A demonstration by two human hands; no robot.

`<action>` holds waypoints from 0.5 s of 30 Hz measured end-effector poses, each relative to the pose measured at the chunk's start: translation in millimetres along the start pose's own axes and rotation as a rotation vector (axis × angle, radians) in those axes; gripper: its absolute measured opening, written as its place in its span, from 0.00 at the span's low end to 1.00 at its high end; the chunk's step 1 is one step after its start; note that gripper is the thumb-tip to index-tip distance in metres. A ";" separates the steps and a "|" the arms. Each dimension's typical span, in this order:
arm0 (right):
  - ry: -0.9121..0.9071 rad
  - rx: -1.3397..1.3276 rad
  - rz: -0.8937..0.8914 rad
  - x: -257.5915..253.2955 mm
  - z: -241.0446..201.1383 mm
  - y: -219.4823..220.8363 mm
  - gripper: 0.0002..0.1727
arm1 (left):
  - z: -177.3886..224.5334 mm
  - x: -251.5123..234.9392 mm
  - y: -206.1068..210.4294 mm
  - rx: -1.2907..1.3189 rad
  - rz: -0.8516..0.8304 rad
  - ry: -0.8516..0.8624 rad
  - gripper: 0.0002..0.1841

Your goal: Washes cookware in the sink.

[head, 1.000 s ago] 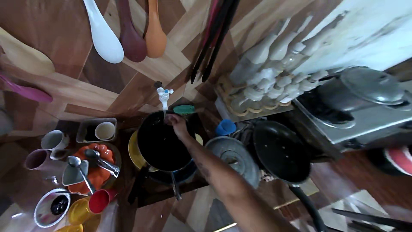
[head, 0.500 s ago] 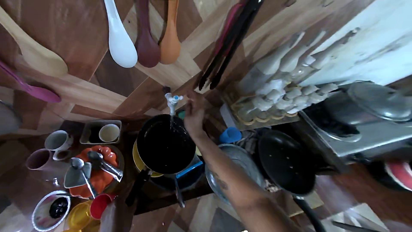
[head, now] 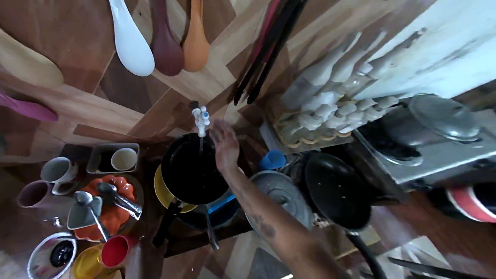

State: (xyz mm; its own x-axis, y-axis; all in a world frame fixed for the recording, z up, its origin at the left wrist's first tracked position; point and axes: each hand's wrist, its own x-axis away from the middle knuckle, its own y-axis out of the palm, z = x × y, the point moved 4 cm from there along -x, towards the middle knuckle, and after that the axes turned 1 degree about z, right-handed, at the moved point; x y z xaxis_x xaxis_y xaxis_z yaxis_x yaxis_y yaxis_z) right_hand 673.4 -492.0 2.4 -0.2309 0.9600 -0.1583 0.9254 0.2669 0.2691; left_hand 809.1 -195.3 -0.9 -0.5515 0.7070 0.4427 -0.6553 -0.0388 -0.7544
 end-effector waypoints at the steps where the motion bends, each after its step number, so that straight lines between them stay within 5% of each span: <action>1: 0.168 -0.016 0.110 8.3 27.3 -11.3 0.22 | 0.9 1.4 2.0 0.027 0.026 0.006 0.30; 3: 0.438 -0.024 0.228 6.7 68.7 -16.6 0.21 | 11.5 7.9 5.5 0.031 0.016 -0.048 0.30; 5: 0.519 -0.100 0.205 0.5 90.0 4.4 0.23 | 36.2 14.0 2.0 -0.014 -0.096 -0.121 0.30; 9: 0.810 -0.039 -0.205 46.2 99.5 58.3 0.21 | 35.2 4.4 9.3 -0.026 -0.093 -0.108 0.30; 12: 0.916 0.431 -0.737 65.7 67.3 20.7 0.20 | 24.7 2.4 -9.1 -0.062 -0.103 -0.132 0.31; 13: 0.929 0.538 -0.792 52.6 60.1 1.9 0.21 | 23.1 4.2 -14.7 -0.083 -0.101 -0.142 0.30; 15: 0.861 0.563 -0.606 12.7 57.4 -21.9 0.22 | 30.6 14.3 -20.4 -0.110 -0.081 -0.133 0.29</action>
State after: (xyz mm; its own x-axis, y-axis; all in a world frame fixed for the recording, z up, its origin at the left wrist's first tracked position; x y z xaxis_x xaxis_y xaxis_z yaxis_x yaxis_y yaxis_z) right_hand 667.5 -490.5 -60.0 -0.6020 0.4889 0.6313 0.5485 0.8278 -0.1179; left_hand 798.8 -206.0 35.6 -0.5675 0.6045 0.5590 -0.6442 0.0969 -0.7587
